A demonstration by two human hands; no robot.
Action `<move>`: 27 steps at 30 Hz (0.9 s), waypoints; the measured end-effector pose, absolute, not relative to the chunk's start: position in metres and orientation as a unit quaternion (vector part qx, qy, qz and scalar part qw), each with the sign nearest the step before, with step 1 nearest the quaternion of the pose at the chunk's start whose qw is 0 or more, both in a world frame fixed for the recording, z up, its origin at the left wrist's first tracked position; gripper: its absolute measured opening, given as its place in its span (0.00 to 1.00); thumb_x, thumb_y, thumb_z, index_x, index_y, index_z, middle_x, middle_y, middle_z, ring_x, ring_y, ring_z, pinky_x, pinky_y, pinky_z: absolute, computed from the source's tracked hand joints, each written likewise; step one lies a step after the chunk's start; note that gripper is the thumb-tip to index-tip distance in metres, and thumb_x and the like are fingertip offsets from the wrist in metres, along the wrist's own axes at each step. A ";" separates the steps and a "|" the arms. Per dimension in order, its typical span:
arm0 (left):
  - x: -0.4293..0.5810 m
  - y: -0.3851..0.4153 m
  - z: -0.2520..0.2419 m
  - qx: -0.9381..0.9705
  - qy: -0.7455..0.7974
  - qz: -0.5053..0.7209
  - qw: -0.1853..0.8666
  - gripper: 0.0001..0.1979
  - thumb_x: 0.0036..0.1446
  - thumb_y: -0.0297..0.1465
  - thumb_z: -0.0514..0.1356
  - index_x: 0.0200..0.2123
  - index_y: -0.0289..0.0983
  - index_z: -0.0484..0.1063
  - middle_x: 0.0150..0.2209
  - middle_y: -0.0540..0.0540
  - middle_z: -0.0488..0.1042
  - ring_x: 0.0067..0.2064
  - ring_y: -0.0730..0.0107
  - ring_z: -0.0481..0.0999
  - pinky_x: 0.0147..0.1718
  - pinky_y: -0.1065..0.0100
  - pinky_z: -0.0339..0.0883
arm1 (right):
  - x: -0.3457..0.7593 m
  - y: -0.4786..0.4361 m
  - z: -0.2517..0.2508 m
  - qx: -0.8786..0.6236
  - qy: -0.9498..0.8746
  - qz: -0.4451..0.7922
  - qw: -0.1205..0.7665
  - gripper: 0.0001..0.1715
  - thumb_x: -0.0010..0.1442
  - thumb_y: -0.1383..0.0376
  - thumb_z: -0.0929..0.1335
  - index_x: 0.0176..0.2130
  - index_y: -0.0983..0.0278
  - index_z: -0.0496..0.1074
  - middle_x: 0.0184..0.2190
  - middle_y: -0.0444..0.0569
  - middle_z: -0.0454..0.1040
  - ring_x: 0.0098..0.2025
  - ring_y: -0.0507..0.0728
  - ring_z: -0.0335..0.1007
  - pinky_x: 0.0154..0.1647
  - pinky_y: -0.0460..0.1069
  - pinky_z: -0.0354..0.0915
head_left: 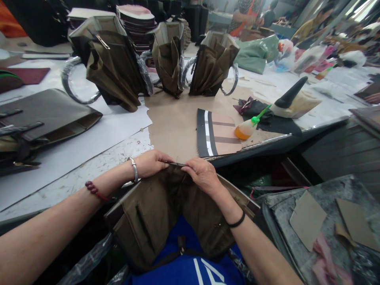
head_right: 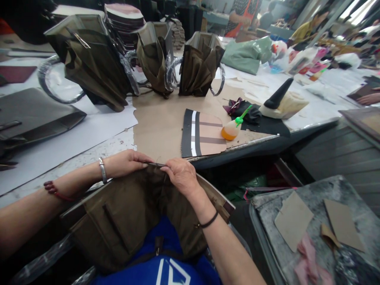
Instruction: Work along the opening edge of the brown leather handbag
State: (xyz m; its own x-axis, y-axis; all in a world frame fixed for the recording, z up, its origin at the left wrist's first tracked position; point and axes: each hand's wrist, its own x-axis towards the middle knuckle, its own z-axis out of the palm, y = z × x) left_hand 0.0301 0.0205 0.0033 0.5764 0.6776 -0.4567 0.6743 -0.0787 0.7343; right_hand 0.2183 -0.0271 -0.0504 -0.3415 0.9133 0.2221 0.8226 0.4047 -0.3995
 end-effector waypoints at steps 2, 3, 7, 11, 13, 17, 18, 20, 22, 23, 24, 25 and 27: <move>0.028 0.022 0.002 0.724 0.458 0.004 0.515 0.22 0.42 0.35 0.49 0.39 0.32 0.72 0.35 0.48 0.77 0.38 0.63 0.73 0.40 0.71 0.63 | 0.218 -0.027 -0.049 -0.537 -0.810 0.117 0.203 0.14 0.60 0.59 0.61 0.28 0.63 0.67 0.26 0.43 0.67 0.31 0.51 0.62 0.32 0.44 0.53; 0.027 0.022 0.001 0.721 0.455 0.007 0.523 0.21 0.42 0.35 0.49 0.38 0.32 0.72 0.35 0.48 0.77 0.38 0.63 0.73 0.40 0.71 0.64 | 0.219 -0.027 -0.048 -0.539 -0.809 0.122 0.199 0.14 0.60 0.59 0.61 0.28 0.63 0.67 0.26 0.42 0.67 0.31 0.50 0.62 0.32 0.44 0.53; 0.024 0.023 0.000 0.714 0.447 0.008 0.538 0.22 0.42 0.36 0.50 0.39 0.33 0.72 0.35 0.49 0.77 0.39 0.61 0.73 0.40 0.69 0.64 | 0.216 -0.027 -0.042 -0.539 -0.815 0.120 0.174 0.14 0.60 0.59 0.60 0.27 0.63 0.65 0.26 0.42 0.67 0.30 0.50 0.61 0.30 0.44 0.51; 0.022 0.022 0.000 0.720 0.446 0.009 0.531 0.23 0.42 0.37 0.50 0.39 0.32 0.72 0.36 0.48 0.76 0.40 0.60 0.73 0.42 0.68 0.63 | 0.208 -0.029 -0.036 -0.523 -0.835 0.083 0.152 0.15 0.60 0.57 0.60 0.29 0.64 0.64 0.27 0.45 0.67 0.32 0.51 0.61 0.31 0.45 0.50; 0.021 0.021 0.000 0.720 0.445 0.012 0.532 0.23 0.42 0.37 0.50 0.39 0.32 0.72 0.37 0.48 0.76 0.40 0.61 0.72 0.43 0.68 0.63 | 0.204 -0.030 -0.036 -0.525 -0.836 0.074 0.143 0.17 0.61 0.56 0.58 0.29 0.64 0.64 0.27 0.46 0.68 0.31 0.52 0.61 0.31 0.45 0.50; 0.023 0.020 -0.001 0.715 0.454 0.016 0.531 0.24 0.41 0.37 0.50 0.40 0.32 0.72 0.38 0.48 0.76 0.41 0.61 0.72 0.42 0.69 0.63 | 0.202 -0.028 -0.038 -0.554 -0.817 0.087 0.132 0.19 0.61 0.55 0.57 0.27 0.63 0.65 0.27 0.44 0.68 0.30 0.51 0.62 0.27 0.46 0.48; 0.023 0.020 -0.001 0.718 0.454 0.017 0.527 0.23 0.41 0.37 0.50 0.40 0.32 0.72 0.38 0.48 0.76 0.41 0.61 0.72 0.42 0.69 0.63 | 0.204 -0.027 -0.038 -0.556 -0.815 0.099 0.131 0.19 0.61 0.55 0.57 0.27 0.62 0.65 0.27 0.44 0.69 0.30 0.51 0.62 0.27 0.46 0.48; 0.026 0.020 0.000 0.727 0.455 0.017 0.515 0.22 0.41 0.36 0.50 0.39 0.33 0.72 0.37 0.49 0.76 0.40 0.61 0.73 0.42 0.69 0.63 | 0.210 -0.026 -0.036 -0.546 -0.816 0.130 0.134 0.18 0.62 0.55 0.57 0.28 0.62 0.66 0.27 0.43 0.69 0.31 0.50 0.63 0.28 0.45 0.50; 0.031 0.019 0.003 0.733 0.455 0.012 0.505 0.21 0.42 0.35 0.50 0.38 0.34 0.73 0.36 0.50 0.77 0.39 0.62 0.73 0.41 0.69 0.64 | 0.218 -0.025 -0.033 -0.520 -0.827 0.162 0.141 0.17 0.62 0.57 0.57 0.31 0.61 0.67 0.29 0.43 0.69 0.32 0.50 0.63 0.29 0.44 0.52; 0.034 0.018 0.004 0.737 0.453 0.010 0.502 0.20 0.42 0.35 0.50 0.37 0.34 0.73 0.36 0.50 0.77 0.39 0.63 0.73 0.41 0.69 0.64 | 0.222 -0.026 -0.031 -0.506 -0.833 0.173 0.143 0.15 0.62 0.58 0.57 0.32 0.61 0.67 0.30 0.43 0.70 0.33 0.50 0.64 0.31 0.43 0.53; 0.037 0.017 0.006 0.739 0.449 0.009 0.502 0.20 0.42 0.34 0.50 0.37 0.34 0.73 0.36 0.50 0.77 0.39 0.63 0.73 0.41 0.69 0.64 | 0.226 -0.027 -0.030 -0.498 -0.836 0.180 0.144 0.14 0.62 0.59 0.57 0.34 0.61 0.67 0.30 0.43 0.70 0.34 0.50 0.64 0.31 0.43 0.53; 0.040 0.015 0.008 0.741 0.444 0.009 0.504 0.20 0.43 0.34 0.49 0.37 0.34 0.73 0.36 0.50 0.77 0.39 0.63 0.73 0.41 0.69 0.64 | 0.230 -0.029 -0.029 -0.499 -0.836 0.179 0.143 0.13 0.62 0.60 0.58 0.34 0.61 0.67 0.30 0.44 0.70 0.34 0.50 0.64 0.32 0.43 0.53; 0.045 0.012 0.010 0.745 0.436 0.010 0.504 0.20 0.43 0.33 0.49 0.38 0.33 0.72 0.36 0.49 0.77 0.39 0.63 0.73 0.40 0.70 0.64 | 0.235 -0.035 -0.027 -0.519 -0.826 0.166 0.145 0.12 0.62 0.60 0.58 0.34 0.61 0.68 0.29 0.43 0.70 0.34 0.51 0.64 0.31 0.43 0.54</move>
